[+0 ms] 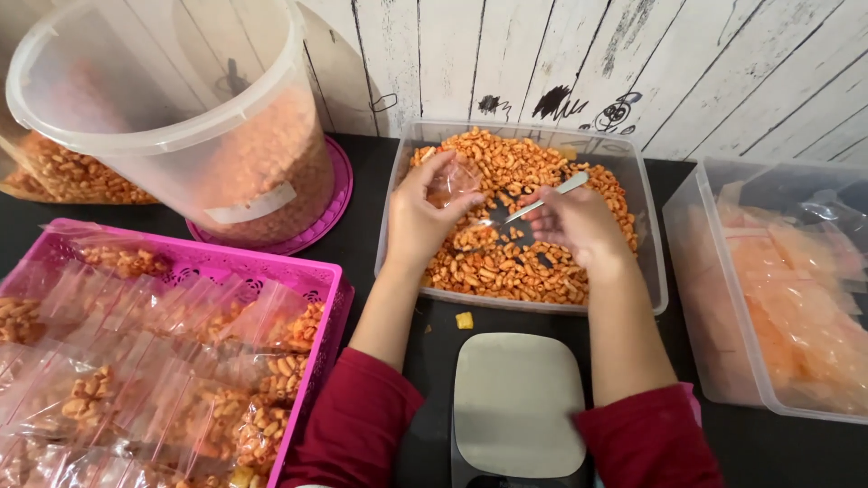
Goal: Portioning and weighing small snacks into plastic bags using a spoon and a digital scale.
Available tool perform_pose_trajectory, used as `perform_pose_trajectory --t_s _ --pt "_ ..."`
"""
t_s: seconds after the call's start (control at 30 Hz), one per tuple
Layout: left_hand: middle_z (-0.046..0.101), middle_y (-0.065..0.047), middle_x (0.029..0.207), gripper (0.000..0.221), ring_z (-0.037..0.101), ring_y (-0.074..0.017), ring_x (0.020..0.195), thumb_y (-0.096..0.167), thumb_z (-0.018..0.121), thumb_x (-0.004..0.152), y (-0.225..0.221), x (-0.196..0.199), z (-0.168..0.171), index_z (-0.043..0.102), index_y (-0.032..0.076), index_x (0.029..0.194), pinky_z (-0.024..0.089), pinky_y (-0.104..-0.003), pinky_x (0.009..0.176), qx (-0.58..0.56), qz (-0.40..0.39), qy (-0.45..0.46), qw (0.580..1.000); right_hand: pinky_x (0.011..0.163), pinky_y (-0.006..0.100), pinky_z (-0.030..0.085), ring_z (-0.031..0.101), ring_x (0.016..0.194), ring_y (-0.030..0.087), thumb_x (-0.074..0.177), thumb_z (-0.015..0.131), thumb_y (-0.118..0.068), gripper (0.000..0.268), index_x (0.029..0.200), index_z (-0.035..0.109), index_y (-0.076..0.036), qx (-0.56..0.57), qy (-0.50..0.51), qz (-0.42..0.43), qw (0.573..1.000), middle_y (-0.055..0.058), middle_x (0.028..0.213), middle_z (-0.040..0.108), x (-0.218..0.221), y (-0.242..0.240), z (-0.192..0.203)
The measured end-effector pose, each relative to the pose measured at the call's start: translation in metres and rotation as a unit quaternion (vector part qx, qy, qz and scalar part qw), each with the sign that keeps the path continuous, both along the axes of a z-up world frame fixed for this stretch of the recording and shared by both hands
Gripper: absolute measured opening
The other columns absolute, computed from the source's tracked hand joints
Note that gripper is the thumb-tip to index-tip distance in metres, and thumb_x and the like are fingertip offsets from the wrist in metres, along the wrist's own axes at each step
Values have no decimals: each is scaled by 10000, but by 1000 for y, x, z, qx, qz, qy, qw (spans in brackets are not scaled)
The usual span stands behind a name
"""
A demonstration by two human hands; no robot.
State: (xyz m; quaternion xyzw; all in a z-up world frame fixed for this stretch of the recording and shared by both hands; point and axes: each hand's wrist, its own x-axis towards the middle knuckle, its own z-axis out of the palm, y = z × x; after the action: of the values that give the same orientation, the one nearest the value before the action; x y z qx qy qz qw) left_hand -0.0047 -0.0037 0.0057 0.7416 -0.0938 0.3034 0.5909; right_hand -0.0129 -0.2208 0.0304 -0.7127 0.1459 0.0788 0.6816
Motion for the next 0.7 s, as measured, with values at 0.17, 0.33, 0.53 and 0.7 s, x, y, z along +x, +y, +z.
perform_pose_trajectory --t_s 0.17,0.33,0.53,0.7 --pt "759 -41 997 763 727 -217 969 407 994 540 1 -3 2 708 219 1222 578 -340 894 40 -22 0 999 565 318 653 689 575 150 1002 571 -266 242 970 715 -73 21 -49 -71 996 79 725 698 2 -18 9" --pt "757 -41 1018 774 727 -210 983 430 983 549 -5 -3 -3 695 218 1236 574 -336 900 70 -54 -6 996 525 322 660 711 577 149 1031 582 -311 257 1012 734 -104 5 -129 -128 983 90 756 715 -1 -39 22" --pt "758 -80 1041 776 724 -256 1001 363 987 557 -13 -7 -7 688 164 1245 565 -354 907 69 -119 -16 990 529 343 666 711 581 169 1019 600 -266 232 980 748 -91 -42 -166 -146 974 117 754 708 -31 -1 65" --pt "748 -72 1079 713 717 -279 994 336 952 639 -8 -7 -3 668 168 1271 573 -382 889 96 -130 -22 987 499 288 607 683 641 194 956 658 -125 217 1044 707 67 -77 -269 52 959 237 847 709 -49 29 75"
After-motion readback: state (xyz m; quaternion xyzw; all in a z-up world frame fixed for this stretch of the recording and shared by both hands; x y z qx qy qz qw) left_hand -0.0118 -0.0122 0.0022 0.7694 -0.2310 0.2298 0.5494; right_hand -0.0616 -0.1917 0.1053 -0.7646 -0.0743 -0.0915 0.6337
